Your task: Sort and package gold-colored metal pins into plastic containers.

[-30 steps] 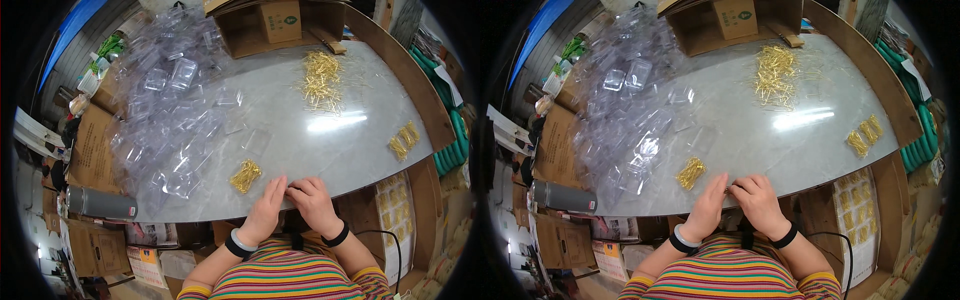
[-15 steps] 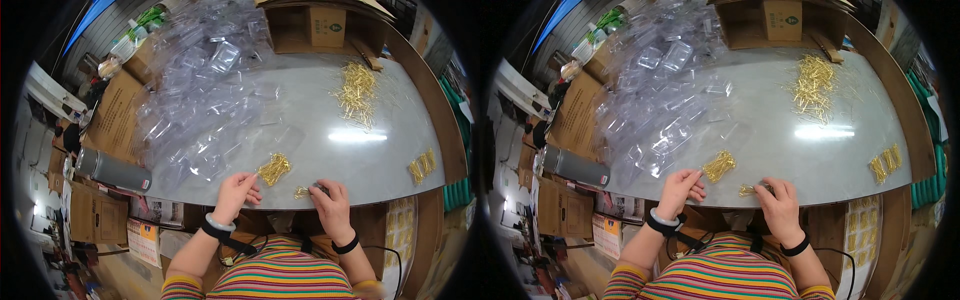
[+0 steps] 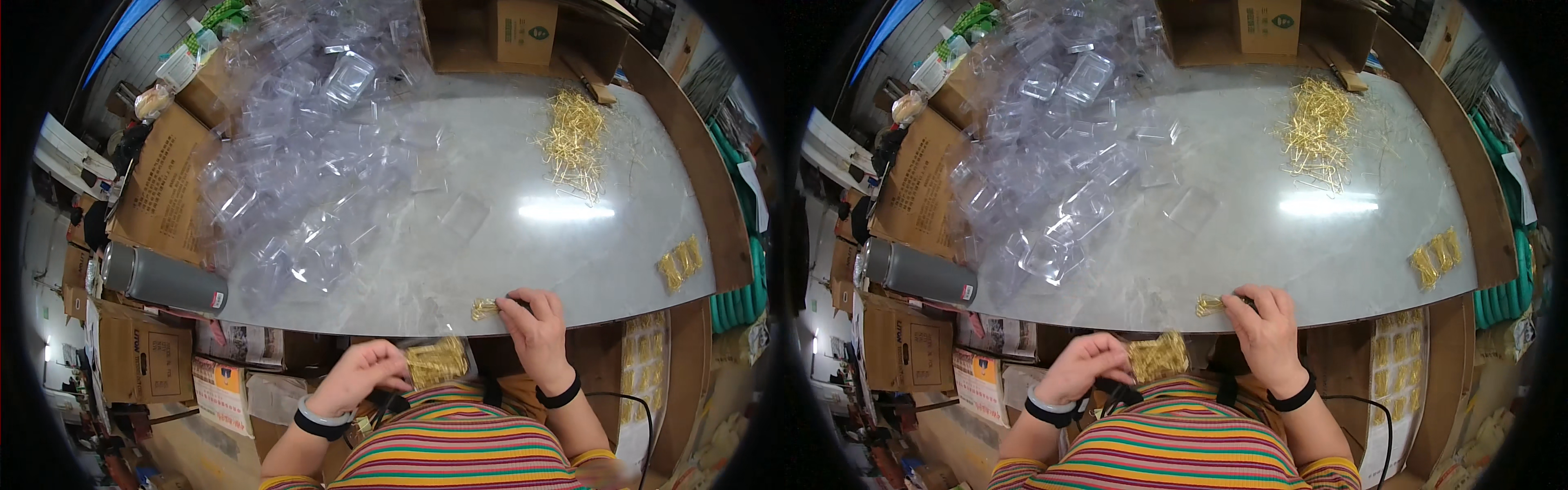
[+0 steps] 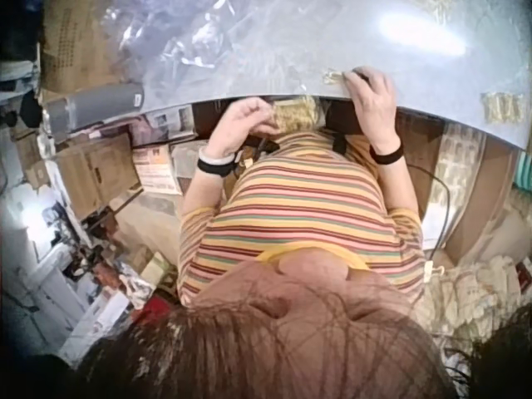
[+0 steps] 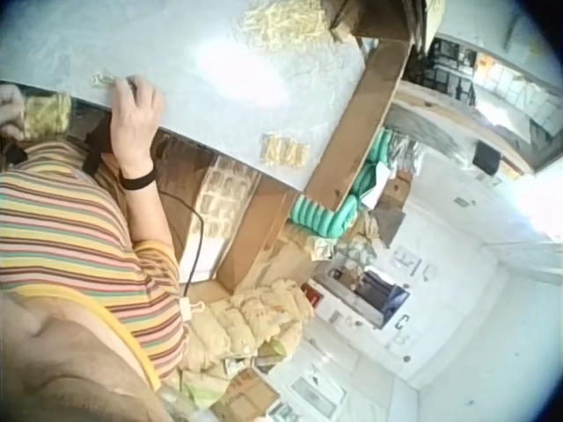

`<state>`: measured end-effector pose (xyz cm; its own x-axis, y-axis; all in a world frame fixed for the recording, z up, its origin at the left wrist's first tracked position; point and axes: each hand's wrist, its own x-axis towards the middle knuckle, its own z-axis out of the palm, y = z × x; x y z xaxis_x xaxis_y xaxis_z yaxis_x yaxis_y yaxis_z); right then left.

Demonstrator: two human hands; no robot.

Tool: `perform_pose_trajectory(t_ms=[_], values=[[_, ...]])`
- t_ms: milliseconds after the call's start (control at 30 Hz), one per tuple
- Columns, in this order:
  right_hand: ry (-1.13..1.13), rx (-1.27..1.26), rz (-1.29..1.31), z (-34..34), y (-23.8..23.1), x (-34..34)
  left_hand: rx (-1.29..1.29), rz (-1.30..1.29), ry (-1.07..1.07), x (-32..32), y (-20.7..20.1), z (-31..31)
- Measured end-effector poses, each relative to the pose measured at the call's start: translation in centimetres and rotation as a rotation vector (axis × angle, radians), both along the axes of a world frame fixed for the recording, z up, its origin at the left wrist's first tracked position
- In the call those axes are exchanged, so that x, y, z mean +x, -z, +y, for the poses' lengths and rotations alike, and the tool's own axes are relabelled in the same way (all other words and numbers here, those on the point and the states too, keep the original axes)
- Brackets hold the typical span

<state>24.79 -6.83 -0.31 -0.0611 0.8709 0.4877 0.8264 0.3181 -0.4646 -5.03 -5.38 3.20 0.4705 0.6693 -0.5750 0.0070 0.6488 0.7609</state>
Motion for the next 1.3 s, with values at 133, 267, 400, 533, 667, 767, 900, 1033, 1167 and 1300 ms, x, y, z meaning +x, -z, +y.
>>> perform_pose_trajectory(t_ms=[133, 267, 400, 533, 667, 767, 900, 1033, 1167, 1300], values=[[-0.030, 0.002, -0.002, 0.1, -0.2, -0.2, -0.111, -0.033, 0.096, 0.8, 3.3, -0.9], [-0.102, 0.009, -0.023, 0.2, -0.3, 0.1, -0.084, -0.126, 0.101, 2.8, 5.9, 0.1], [-0.261, -0.045, -0.041, -1.1, -0.9, -0.4, -0.087, -0.171, 0.077, 3.7, 6.7, -0.1], [-0.335, -0.002, -0.098, -3.6, 0.5, -1.9, -0.073, -0.213, 0.034, 4.0, 6.3, -0.8], [-0.332, -0.034, -0.044, -4.6, 0.8, -2.4, -0.034, -0.181, 0.052, 3.5, 5.6, -1.8], [-0.347, 0.006, 0.070, -4.6, 0.2, -2.7, 0.049, -0.178, 0.047, 3.3, 3.3, -2.0], [-0.259, 0.081, 0.081, -2.6, -2.0, -3.0, 0.263, -0.128, 0.113, 3.8, 0.3, 0.8], [-0.148, 0.115, 0.091, 0.6, -1.5, -3.0, 0.386, -0.079, 0.059, 5.7, 1.2, 4.3], [-0.125, 0.138, 0.076, 2.0, -0.3, -2.6, 0.926, 0.646, 0.006, 7.7, -0.4, 3.7], [-0.046, 0.144, 0.120, 1.1, -0.7, -3.1, 1.536, 0.538, 0.021, 8.7, 2.6, 2.8]])
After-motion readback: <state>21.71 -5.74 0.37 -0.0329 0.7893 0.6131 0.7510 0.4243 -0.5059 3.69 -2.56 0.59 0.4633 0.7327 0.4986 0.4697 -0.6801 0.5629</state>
